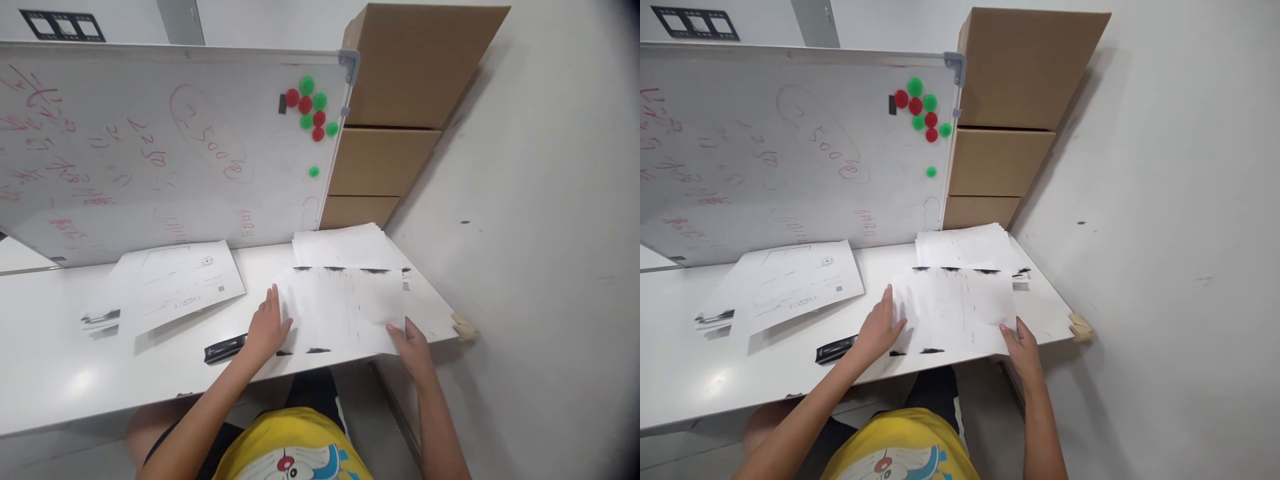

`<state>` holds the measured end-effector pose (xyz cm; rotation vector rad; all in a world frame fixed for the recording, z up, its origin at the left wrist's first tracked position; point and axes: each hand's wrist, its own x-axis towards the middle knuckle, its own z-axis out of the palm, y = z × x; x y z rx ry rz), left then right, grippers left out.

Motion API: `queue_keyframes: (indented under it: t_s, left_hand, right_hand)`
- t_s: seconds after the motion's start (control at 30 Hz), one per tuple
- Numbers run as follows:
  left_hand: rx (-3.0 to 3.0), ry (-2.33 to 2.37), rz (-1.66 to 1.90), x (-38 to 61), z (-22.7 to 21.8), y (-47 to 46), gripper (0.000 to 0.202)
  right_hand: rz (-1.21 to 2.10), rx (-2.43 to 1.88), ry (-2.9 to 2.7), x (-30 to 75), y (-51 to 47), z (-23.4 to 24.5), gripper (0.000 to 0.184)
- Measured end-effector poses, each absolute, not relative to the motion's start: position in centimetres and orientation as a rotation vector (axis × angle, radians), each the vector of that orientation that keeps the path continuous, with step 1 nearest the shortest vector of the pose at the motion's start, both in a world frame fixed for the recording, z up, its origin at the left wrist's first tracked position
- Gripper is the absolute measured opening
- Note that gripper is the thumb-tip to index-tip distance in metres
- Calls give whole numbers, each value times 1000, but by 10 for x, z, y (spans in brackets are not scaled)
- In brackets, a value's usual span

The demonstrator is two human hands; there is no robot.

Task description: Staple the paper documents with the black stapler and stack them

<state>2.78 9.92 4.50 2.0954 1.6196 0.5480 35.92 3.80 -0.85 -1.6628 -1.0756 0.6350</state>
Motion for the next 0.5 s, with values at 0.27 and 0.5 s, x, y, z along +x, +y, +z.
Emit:
queue_keyframes:
  t_s: [0.27,0.5]
  left_hand:
    - [1463,1368,1123,37,76,110,59]
    - [1165,1407,1037,55,86,116,58]
  right_hand:
    - [691,-1376,-865,361,47,-19,41]
    - [654,-1192,-752,357,63,9,46]
